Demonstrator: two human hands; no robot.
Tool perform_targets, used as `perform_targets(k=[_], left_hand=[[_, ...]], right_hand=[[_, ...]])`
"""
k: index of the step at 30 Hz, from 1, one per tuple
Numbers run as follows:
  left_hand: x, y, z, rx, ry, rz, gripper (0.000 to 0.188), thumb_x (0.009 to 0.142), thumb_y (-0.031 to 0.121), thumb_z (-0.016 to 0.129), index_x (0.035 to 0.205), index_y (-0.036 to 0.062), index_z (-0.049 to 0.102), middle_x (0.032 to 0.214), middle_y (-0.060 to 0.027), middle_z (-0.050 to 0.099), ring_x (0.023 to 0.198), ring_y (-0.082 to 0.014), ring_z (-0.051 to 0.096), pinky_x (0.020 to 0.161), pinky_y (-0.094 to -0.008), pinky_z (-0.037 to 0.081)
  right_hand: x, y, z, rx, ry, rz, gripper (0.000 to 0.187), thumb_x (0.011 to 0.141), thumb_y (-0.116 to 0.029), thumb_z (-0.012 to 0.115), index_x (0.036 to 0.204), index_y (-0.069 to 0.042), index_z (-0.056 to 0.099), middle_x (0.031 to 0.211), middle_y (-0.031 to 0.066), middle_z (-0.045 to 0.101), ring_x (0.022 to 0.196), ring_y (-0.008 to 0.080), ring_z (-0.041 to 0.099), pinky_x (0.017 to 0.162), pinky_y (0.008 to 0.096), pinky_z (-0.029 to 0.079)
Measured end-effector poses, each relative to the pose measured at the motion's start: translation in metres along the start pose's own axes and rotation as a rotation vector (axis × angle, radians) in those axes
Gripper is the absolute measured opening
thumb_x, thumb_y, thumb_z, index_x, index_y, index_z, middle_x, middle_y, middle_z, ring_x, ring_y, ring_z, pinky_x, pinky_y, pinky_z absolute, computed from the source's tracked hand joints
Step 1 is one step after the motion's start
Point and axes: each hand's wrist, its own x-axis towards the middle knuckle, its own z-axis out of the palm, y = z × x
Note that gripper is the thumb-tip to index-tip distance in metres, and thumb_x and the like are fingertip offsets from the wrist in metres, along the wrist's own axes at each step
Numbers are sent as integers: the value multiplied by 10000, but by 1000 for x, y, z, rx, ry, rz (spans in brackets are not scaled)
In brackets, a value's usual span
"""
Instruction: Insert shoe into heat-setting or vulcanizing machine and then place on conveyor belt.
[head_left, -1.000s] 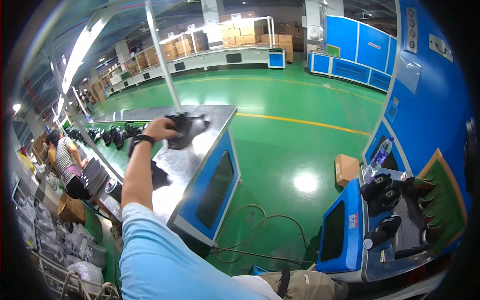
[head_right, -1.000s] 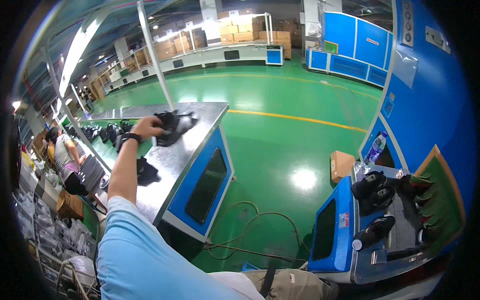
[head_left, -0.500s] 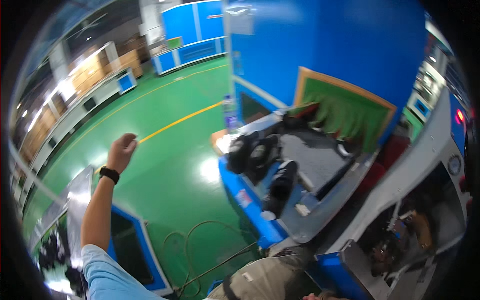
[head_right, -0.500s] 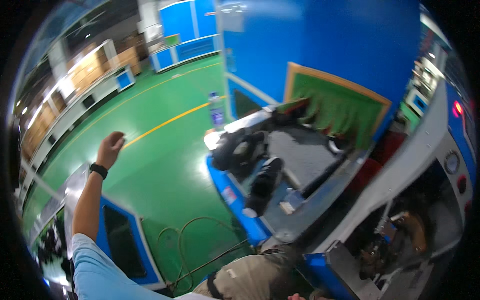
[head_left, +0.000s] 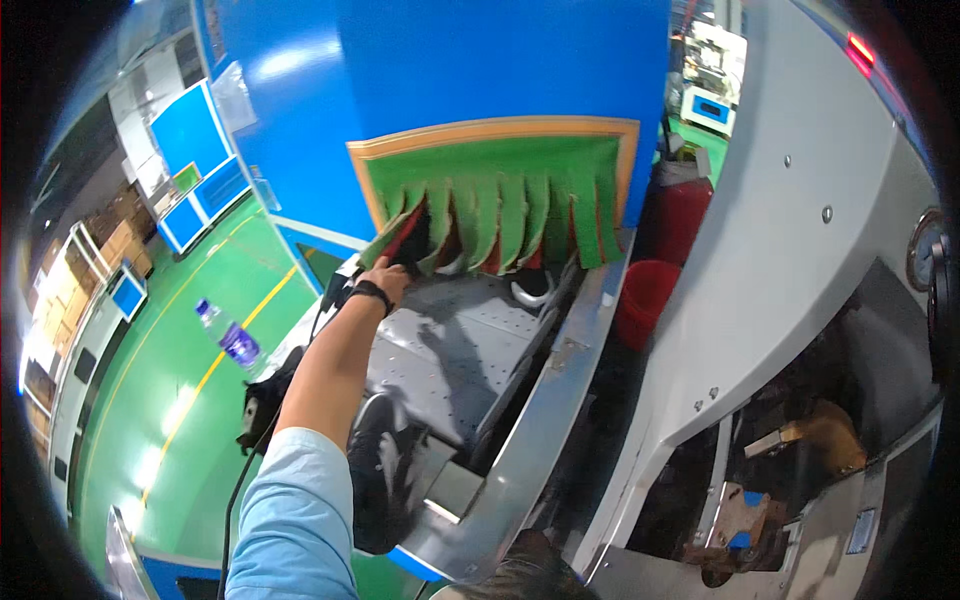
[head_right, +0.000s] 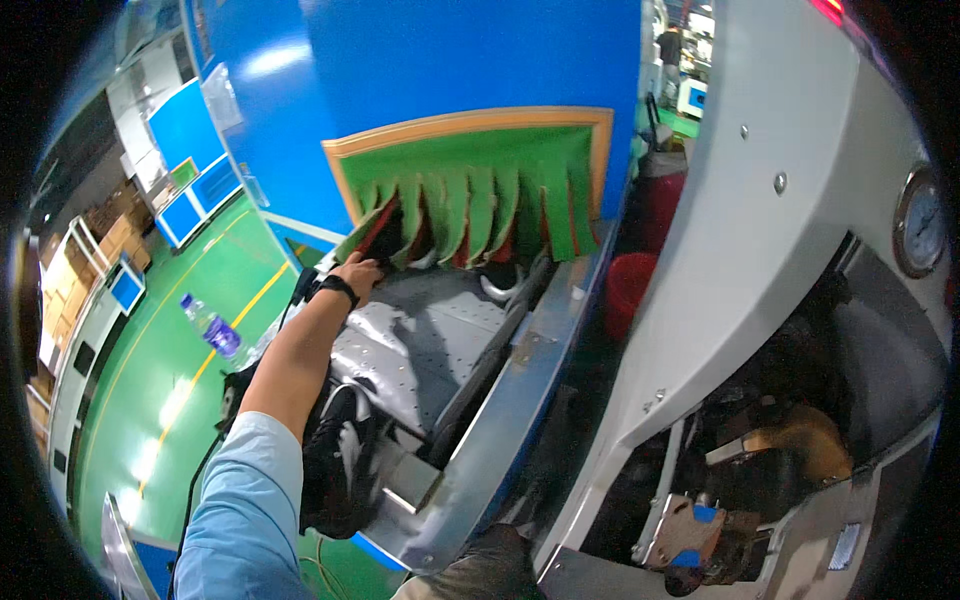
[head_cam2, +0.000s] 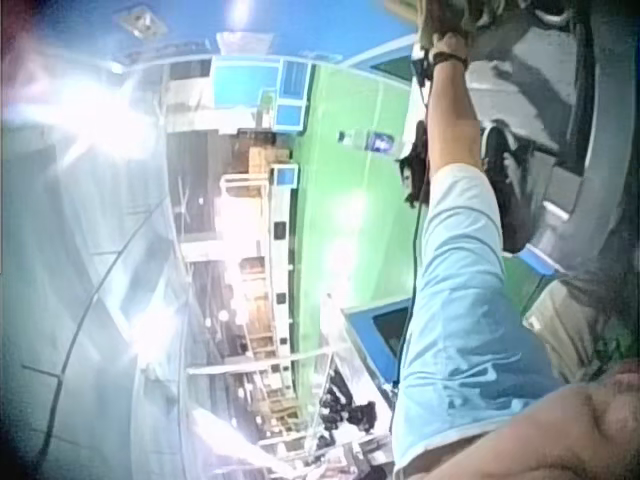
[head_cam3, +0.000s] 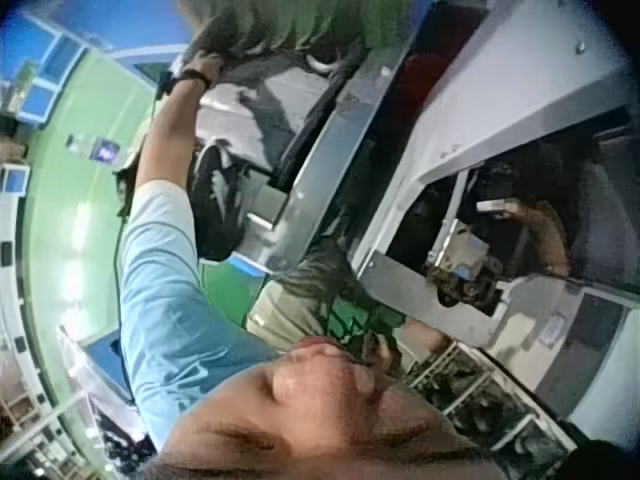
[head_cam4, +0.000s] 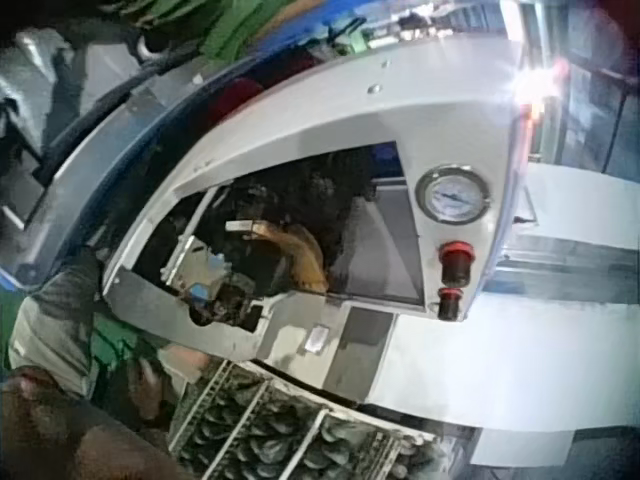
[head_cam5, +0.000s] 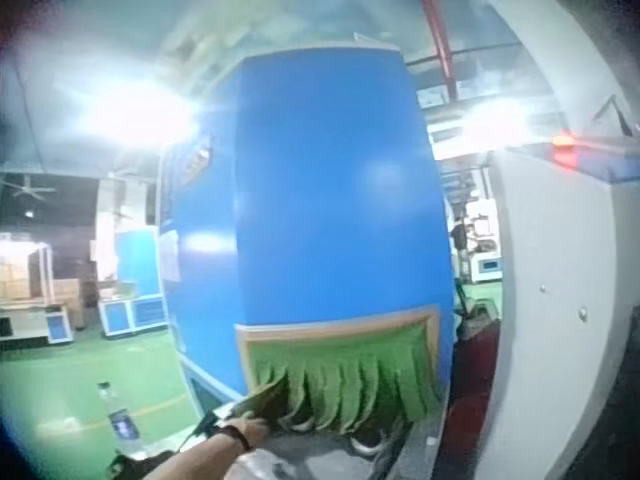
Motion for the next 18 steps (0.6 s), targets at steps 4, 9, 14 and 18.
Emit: perform_targets(k=[4, 9, 14, 18], left_hand=[[-2, 15, -1, 163, 164, -137, 235, 886, 200, 552, 902, 155, 782, 1210, -10, 646, 1254, -238, 477, 928, -409, 492], [-51, 36, -94, -141, 292, 22, 104, 781, 170, 666, 811, 85, 720, 851, -83, 684, 1017, -310, 614, 775, -436, 513], [-199, 74, -227, -945, 376, -21, 469, 738, 112, 750, 1165, 1, 591, 1094, -202, 667, 1055, -352, 639, 920, -413, 496], [-324, 131, -240, -705, 466, 254, 231, 737, 70, 689, 962, 27, 660, 868, -172, 611, 878, -362, 592, 799, -450, 487]], right_hand=[[-18, -83, 7, -293, 18, -15, 405, 964, -410, 598, 1237, -116, 651, 1099, 241, 663, 997, 369, 612, 897, 457, 484], [-28, -131, 18, -767, -65, 17, 368, 966, -398, 590, 1229, -148, 656, 1085, 240, 665, 997, 377, 611, 890, 475, 487], [-43, -123, 14, -397, 45, -298, 291, 969, -323, 582, 1152, -124, 691, 1036, 225, 682, 923, 433, 609, 836, 524, 504], [-47, -100, 14, -538, 33, -344, 284, 955, -269, 596, 1076, -32, 695, 914, 213, 692, 836, 402, 628, 752, 489, 512]])
